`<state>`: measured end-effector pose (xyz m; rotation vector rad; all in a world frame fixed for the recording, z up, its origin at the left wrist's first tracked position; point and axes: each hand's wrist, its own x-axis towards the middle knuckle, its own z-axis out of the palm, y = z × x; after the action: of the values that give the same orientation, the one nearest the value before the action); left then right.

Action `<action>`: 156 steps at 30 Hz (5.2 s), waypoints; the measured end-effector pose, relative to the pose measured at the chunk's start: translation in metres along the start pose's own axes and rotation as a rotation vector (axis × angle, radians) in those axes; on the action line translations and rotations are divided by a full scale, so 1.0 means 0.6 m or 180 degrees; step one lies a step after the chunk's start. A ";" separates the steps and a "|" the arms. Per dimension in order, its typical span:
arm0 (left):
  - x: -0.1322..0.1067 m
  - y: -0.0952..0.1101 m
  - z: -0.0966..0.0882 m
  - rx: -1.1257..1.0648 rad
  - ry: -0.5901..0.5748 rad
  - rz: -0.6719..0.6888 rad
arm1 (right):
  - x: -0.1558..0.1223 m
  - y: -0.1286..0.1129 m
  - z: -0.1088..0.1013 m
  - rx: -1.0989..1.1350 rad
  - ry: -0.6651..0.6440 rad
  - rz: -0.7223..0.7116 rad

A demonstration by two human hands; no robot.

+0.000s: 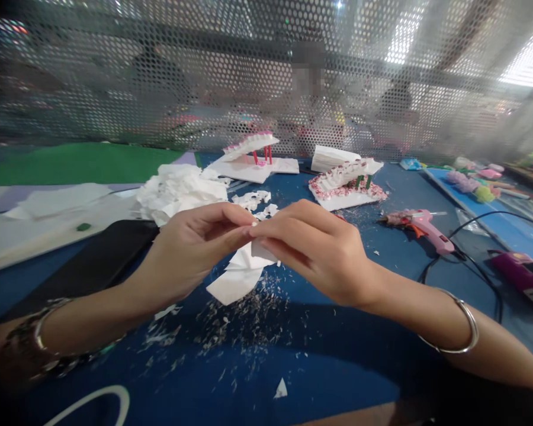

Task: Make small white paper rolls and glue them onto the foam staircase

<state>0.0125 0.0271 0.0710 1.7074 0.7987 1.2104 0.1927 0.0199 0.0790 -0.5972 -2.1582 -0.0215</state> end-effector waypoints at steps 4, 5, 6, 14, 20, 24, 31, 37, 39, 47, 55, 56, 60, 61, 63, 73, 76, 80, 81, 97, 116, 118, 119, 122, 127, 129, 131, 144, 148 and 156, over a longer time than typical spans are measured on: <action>0.000 -0.001 0.002 0.0030 -0.0005 -0.0069 | -0.003 0.005 -0.004 -0.0485 -0.0150 -0.0389; 0.001 -0.003 0.002 0.0043 -0.0010 -0.0098 | -0.003 0.006 -0.005 -0.0556 -0.0209 -0.0424; 0.001 -0.004 0.002 0.0053 -0.0014 -0.0128 | -0.003 0.007 -0.007 -0.0601 -0.0259 -0.0439; -0.002 -0.006 0.003 0.0213 -0.0193 -0.0061 | -0.001 0.011 -0.007 -0.0698 -0.0406 -0.0480; -0.011 -0.014 0.004 0.0516 -0.0011 0.0330 | 0.004 0.016 -0.003 -0.0484 -0.0259 -0.0176; -0.015 -0.015 0.006 0.0523 -0.0057 0.0598 | 0.002 0.013 -0.001 -0.0437 -0.0128 -0.0083; -0.012 -0.011 0.008 0.0200 0.0011 0.0304 | 0.008 0.005 -0.005 -0.0065 -0.0180 0.0285; -0.005 -0.015 0.004 -0.0260 -0.0085 0.0376 | 0.013 0.002 -0.010 0.0530 -0.0292 0.0786; -0.004 -0.013 0.004 -0.0378 -0.0100 0.0379 | 0.012 0.002 -0.007 0.0735 -0.0247 0.0921; -0.002 -0.013 0.004 -0.0604 -0.0132 0.0212 | 0.008 -0.005 0.002 0.1436 -0.0189 0.1012; -0.005 -0.009 0.003 -0.0332 -0.0141 0.0624 | -0.005 0.002 0.013 0.1151 0.0134 0.0440; -0.007 -0.007 0.004 -0.0220 -0.0098 0.0687 | -0.005 0.003 0.013 0.1093 0.0168 0.0386; -0.012 -0.004 0.006 0.0059 -0.0078 0.0891 | -0.004 0.002 0.011 0.0899 0.0248 0.0169; -0.012 -0.004 0.006 0.0090 -0.0105 0.0926 | -0.004 0.002 0.011 0.0880 0.0256 0.0139; -0.012 -0.003 0.004 0.0177 -0.0154 0.0967 | -0.005 0.002 0.010 0.0892 0.0248 0.0127; -0.005 0.002 0.003 -0.0017 -0.0233 0.0503 | -0.007 0.008 0.011 0.0968 0.0067 0.0245; -0.002 0.002 0.002 -0.0070 -0.0203 0.0250 | -0.003 0.009 0.006 0.0686 -0.0053 0.0099; 0.001 -0.001 0.000 -0.0229 -0.0190 0.0057 | 0.000 0.010 -0.005 0.0316 -0.0214 -0.0266; 0.002 -0.002 0.000 -0.0261 -0.0190 0.0021 | 0.000 0.010 -0.008 0.0198 -0.0292 -0.0258; -0.002 -0.006 0.006 -0.0013 -0.0142 -0.0066 | 0.005 0.009 -0.019 -0.0650 -0.0435 -0.0537; -0.008 -0.006 -0.001 0.0837 0.0005 0.0715 | 0.014 0.003 -0.016 -0.0171 -0.0363 0.0386; -0.006 -0.009 -0.002 0.0791 0.0003 0.0688 | 0.016 0.002 -0.018 -0.0085 -0.0400 0.0465; -0.006 -0.010 -0.003 0.0774 0.0000 0.0714 | 0.017 0.002 -0.019 -0.0031 -0.0402 0.0518; -0.005 -0.015 -0.003 0.0658 0.0019 0.0899 | 0.016 0.000 -0.019 0.0155 -0.0335 0.0710; -0.005 -0.017 -0.004 0.0336 -0.0063 0.1107 | 0.014 -0.002 -0.012 0.0483 -0.0261 0.0959; -0.003 -0.016 -0.005 0.0152 -0.0167 0.0997 | 0.014 -0.003 -0.010 0.0597 -0.0267 0.0993; -0.002 -0.014 -0.006 0.0017 -0.0198 0.0791 | 0.014 -0.004 -0.008 0.0692 -0.0241 0.1000; -0.008 -0.009 0.006 -0.0019 0.0050 0.0614 | 0.000 0.003 0.011 0.1201 0.0153 0.0728; -0.013 -0.003 0.010 0.0144 0.0006 0.0541 | -0.005 0.013 0.016 0.1156 0.0205 0.0638; -0.011 -0.007 0.002 0.0437 -0.0132 0.0825 | -0.007 0.015 0.015 0.0984 0.0110 0.0450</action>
<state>0.0113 0.0229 0.0643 1.9896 0.6628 1.3123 0.1919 0.0282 0.0688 -0.5613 -2.0271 0.3691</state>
